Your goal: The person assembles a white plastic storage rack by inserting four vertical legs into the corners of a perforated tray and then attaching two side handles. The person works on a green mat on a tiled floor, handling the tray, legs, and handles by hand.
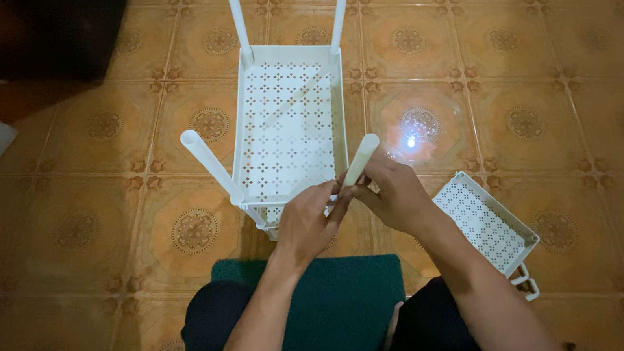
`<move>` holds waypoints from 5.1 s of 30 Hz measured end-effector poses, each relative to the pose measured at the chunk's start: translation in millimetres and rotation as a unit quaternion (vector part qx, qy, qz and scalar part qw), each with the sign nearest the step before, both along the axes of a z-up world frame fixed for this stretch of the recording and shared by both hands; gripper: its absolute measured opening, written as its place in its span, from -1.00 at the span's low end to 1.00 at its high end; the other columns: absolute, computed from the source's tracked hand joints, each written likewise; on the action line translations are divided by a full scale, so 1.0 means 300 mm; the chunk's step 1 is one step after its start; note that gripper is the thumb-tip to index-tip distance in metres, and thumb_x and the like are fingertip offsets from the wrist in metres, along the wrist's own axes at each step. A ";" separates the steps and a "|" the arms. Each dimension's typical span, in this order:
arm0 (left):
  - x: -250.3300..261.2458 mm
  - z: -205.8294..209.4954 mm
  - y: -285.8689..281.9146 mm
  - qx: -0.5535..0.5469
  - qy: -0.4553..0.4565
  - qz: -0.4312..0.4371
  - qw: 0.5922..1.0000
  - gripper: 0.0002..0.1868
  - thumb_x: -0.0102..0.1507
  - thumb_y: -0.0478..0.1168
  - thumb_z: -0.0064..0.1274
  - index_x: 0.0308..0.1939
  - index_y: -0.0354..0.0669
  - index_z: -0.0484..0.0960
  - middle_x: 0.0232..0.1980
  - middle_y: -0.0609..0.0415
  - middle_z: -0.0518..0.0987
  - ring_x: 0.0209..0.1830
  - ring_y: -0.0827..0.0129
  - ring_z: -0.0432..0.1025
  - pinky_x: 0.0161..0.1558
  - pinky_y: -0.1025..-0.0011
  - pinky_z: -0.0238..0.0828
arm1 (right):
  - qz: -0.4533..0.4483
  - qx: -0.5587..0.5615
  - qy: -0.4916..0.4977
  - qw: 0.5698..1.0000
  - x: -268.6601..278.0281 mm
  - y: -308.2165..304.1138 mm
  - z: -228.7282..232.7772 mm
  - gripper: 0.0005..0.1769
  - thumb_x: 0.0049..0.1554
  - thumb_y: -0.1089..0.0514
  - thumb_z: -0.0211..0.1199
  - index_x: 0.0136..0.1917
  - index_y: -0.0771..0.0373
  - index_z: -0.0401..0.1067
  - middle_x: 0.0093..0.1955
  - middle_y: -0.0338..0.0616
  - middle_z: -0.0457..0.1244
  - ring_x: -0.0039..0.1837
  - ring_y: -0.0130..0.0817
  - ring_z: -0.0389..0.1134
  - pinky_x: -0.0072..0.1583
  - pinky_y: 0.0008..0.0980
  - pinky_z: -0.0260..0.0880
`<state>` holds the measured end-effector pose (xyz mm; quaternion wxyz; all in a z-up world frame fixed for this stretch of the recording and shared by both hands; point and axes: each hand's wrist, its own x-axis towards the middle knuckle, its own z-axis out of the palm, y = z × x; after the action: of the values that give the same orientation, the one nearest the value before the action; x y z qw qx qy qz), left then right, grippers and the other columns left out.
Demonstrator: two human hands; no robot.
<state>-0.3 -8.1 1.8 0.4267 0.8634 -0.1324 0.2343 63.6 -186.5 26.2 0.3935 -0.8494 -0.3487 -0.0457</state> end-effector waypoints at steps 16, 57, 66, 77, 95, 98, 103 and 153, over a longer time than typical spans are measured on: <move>0.004 -0.026 -0.019 0.020 -0.031 0.018 0.999 -0.82 0.29 -0.20 0.24 -0.22 -0.27 0.68 -0.31 -0.09 0.64 -0.29 0.05 0.53 -0.27 0.18 0.46 | 0.034 0.013 0.042 0.998 0.006 0.004 -0.017 -0.72 0.16 0.14 0.34 0.14 0.19 0.54 -0.02 -0.12 0.43 -0.05 -0.20 0.47 -0.01 -0.28 0.46; 0.006 -0.155 0.311 -0.034 -0.001 0.180 0.983 -0.81 0.18 -0.20 0.36 -0.26 -0.24 0.72 0.26 -0.11 0.58 0.39 0.00 0.36 0.41 0.04 0.26 | -0.022 -0.074 -0.275 0.958 0.064 0.080 -0.143 -0.84 0.11 0.15 0.42 -0.04 0.19 0.56 -0.12 -0.13 0.38 0.02 -0.16 0.37 0.06 -0.16 0.40; -0.041 -0.109 0.226 0.024 -0.273 0.322 0.906 -0.31 0.44 0.05 0.15 0.32 -0.49 0.25 0.58 -0.36 0.03 0.59 -0.23 -0.04 0.61 -0.15 -0.32 | 0.014 -0.105 -0.120 0.987 -0.039 0.162 -0.163 -0.63 0.22 0.16 0.24 0.28 0.28 0.49 0.20 0.09 0.37 0.24 -0.05 0.39 0.14 -0.14 0.43; 0.001 -0.161 0.094 0.201 -0.037 0.131 0.970 -0.74 0.40 -0.13 -0.01 0.07 -0.14 0.65 0.36 -0.02 0.53 0.48 0.08 0.26 0.50 -0.03 -0.03 | -0.114 -0.267 -0.134 0.947 -0.086 0.086 -0.082 -0.52 0.24 0.21 0.08 0.43 0.21 0.31 0.41 0.06 0.25 0.43 0.08 0.23 0.38 0.07 0.21; -0.040 -0.047 0.013 0.152 -0.138 0.068 0.976 -0.81 0.32 -0.29 0.18 0.00 -0.25 0.63 0.35 -0.11 0.50 0.36 0.03 0.42 0.32 0.13 0.41 | -0.051 -0.094 -0.113 0.988 -0.212 -0.121 0.110 -0.53 0.14 0.26 0.25 0.33 0.22 0.44 0.31 0.05 0.33 0.31 0.07 0.35 0.25 -0.09 0.40; -0.043 -0.056 -0.119 0.127 -0.176 -0.011 0.976 -0.81 0.33 -0.29 0.21 -0.01 -0.26 0.61 0.38 -0.11 0.50 0.39 0.07 0.41 0.30 0.16 0.50 | -0.126 -0.035 -0.050 0.990 -0.303 -0.243 0.138 -0.57 0.15 0.31 0.22 0.30 0.20 0.49 0.28 0.02 0.35 0.29 0.00 0.38 0.25 -0.15 0.41; -0.033 -0.114 -0.359 0.091 -0.150 -0.135 0.975 -0.84 0.31 -0.34 0.16 -0.04 -0.22 0.59 0.46 -0.24 0.40 0.51 -0.17 0.29 0.30 0.15 0.43 | -0.307 0.004 -0.103 0.946 -0.371 -0.488 0.039 -0.59 0.21 0.38 0.14 0.32 0.28 0.45 0.31 0.11 0.33 0.37 0.06 0.36 0.39 -0.13 0.35; 0.508 -1.363 -1.094 0.080 0.356 -0.143 0.920 -0.30 0.21 -0.37 0.17 0.40 -0.31 0.23 0.37 -0.25 0.26 0.28 0.00 0.41 0.21 0.24 0.45 | -0.728 0.094 0.229 0.640 -0.236 -1.191 -1.540 -0.44 0.18 0.34 0.14 0.46 0.29 0.30 0.29 0.26 0.19 0.26 0.15 0.29 0.30 0.00 0.27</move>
<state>152.2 -336.3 -407.0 0.4038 0.8931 -0.1120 -0.1633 -7.1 -543.7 -435.9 0.3780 -0.7707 0.4894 -0.1535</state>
